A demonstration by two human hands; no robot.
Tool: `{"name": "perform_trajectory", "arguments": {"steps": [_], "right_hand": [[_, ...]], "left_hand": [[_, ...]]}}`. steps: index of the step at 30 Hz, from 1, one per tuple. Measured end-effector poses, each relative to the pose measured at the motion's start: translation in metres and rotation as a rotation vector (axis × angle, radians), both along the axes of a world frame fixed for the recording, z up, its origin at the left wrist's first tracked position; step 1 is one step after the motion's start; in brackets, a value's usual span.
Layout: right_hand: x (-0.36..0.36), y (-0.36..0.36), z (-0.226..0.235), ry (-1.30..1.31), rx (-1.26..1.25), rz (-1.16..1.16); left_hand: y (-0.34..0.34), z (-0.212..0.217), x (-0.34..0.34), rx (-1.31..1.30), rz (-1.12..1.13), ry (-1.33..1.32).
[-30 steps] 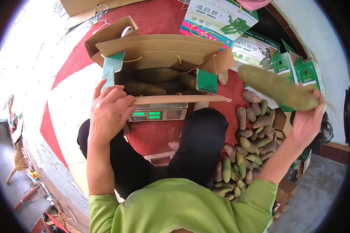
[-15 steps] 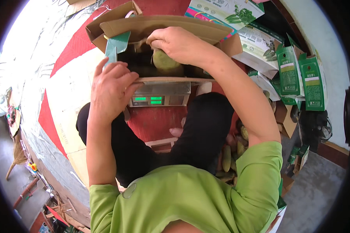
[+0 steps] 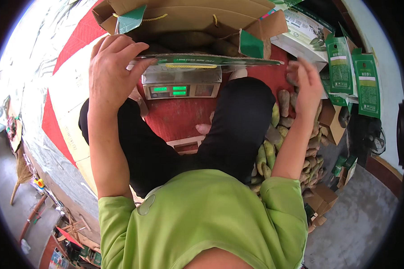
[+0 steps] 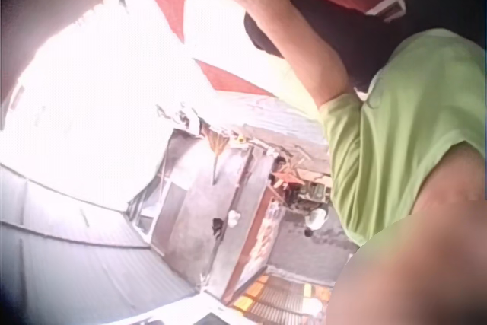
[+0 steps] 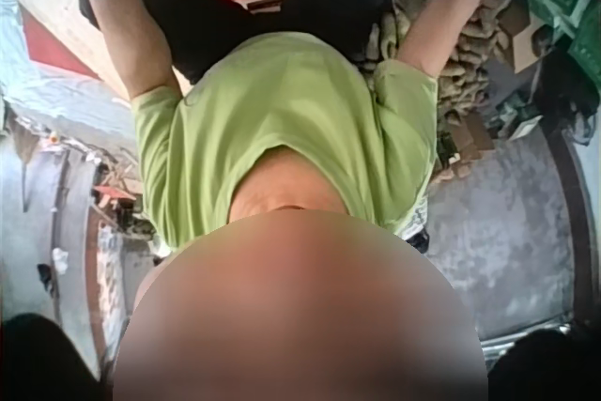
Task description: Sort and package vegetables into boxes and bags using a weighing scale.
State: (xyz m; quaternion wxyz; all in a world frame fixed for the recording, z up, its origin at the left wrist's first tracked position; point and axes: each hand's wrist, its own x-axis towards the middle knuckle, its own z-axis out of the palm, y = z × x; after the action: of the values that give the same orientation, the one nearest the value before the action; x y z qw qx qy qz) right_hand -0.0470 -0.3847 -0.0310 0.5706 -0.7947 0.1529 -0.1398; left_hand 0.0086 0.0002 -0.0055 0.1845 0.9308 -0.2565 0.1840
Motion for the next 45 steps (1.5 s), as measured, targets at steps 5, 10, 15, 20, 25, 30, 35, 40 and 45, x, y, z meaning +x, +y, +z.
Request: {"name": "perform_trajectory", "arguments": {"steps": [5,10,15,20,25,30,35,40,45], "right_hand": [[-0.09,-0.059,-0.123,0.332,-0.087,-0.046],[-0.159,-0.044,-0.222,0.101,-0.068,0.048],[-0.247,-0.063,-0.35,0.544,-0.106,0.123],[-0.255,-0.05,-0.35,0.533,-0.352,0.258],[-0.255,-0.047,-0.367,0.642,-0.325,0.098],[-0.219,-0.01,-0.271,0.884,0.012,-0.018],[-0.247,-0.003,-0.301,0.857,0.164,-0.063],[-0.262,-0.002,-0.326,0.833,0.029,0.042],[-0.27,-0.015,-0.323,0.871,-0.024,-0.083]], "left_hand": [[-0.004,0.001,-0.001,0.004,0.023,0.058],[-0.005,0.0,-0.002,0.031,0.027,0.058],[-0.014,-0.002,-0.001,0.006,0.022,0.021],[-0.014,0.0,-0.001,0.055,0.058,0.087],[-0.01,-0.001,-0.002,0.03,0.024,0.098],[-0.016,0.002,-0.006,0.042,0.052,0.1],[-0.018,-0.004,0.0,0.034,0.017,0.117],[-0.007,-0.009,0.003,0.091,-0.028,0.08],[-0.007,-0.011,0.005,0.121,-0.068,0.055]]}}
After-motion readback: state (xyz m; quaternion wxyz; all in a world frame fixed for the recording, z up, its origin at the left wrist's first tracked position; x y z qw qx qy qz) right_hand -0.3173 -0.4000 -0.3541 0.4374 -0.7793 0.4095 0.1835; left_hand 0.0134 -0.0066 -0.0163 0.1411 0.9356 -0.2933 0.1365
